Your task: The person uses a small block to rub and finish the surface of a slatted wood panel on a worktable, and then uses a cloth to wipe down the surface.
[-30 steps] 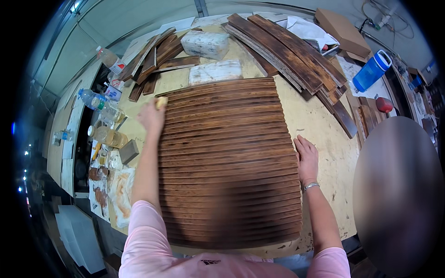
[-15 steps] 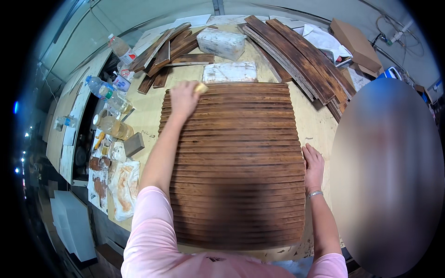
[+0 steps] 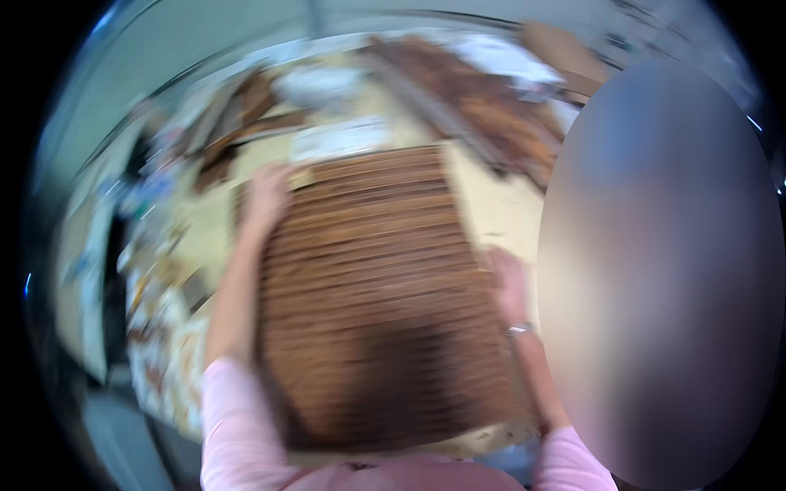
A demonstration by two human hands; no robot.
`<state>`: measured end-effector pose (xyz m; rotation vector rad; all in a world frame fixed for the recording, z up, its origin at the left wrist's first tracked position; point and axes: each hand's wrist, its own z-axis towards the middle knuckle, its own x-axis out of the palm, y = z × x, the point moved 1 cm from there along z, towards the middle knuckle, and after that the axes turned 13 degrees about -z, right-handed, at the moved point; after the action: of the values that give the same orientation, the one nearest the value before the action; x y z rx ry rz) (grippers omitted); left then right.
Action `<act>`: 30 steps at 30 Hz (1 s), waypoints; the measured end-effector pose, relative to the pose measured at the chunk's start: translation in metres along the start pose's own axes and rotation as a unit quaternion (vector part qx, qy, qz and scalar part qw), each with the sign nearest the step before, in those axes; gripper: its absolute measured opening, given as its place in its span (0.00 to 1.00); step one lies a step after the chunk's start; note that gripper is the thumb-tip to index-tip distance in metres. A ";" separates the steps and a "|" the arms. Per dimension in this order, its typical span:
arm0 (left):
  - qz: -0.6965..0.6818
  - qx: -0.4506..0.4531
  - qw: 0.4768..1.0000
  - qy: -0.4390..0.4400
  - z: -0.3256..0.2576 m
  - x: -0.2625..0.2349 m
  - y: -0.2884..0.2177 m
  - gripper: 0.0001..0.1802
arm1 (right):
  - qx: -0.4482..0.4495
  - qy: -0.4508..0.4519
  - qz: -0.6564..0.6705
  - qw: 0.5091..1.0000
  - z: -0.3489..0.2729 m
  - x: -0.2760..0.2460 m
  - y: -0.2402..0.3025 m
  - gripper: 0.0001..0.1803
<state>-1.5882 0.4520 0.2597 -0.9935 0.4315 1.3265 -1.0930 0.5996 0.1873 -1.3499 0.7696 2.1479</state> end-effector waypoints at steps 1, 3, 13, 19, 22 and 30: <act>-0.036 -0.092 0.995 0.033 -0.005 0.001 0.013 0.27 | 0.041 0.009 0.018 0.999 -0.005 0.012 0.001 0.28; -0.004 -0.055 0.997 -0.048 -0.047 -0.036 0.091 0.25 | 0.038 0.057 0.068 0.995 0.023 0.016 0.040 0.27; 0.031 -0.002 0.997 0.065 -0.029 -0.036 0.056 0.26 | 0.029 0.058 0.023 0.998 0.005 -0.007 0.045 0.23; 0.054 -0.044 0.997 0.042 -0.073 -0.076 0.147 0.26 | 0.010 0.040 0.014 0.999 0.008 -0.001 0.051 0.23; 0.100 -0.130 0.984 0.068 -0.096 -0.092 0.174 0.26 | 0.015 0.045 -0.002 0.999 0.002 0.001 0.047 0.24; 0.176 -0.248 0.951 0.053 -0.114 -0.118 0.217 0.29 | 0.013 0.044 -0.004 0.999 0.003 0.000 0.047 0.24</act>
<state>-1.7895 0.2757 0.2115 -1.4595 0.3738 1.7589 -1.1258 0.5679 0.1978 -1.4404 0.8218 2.0765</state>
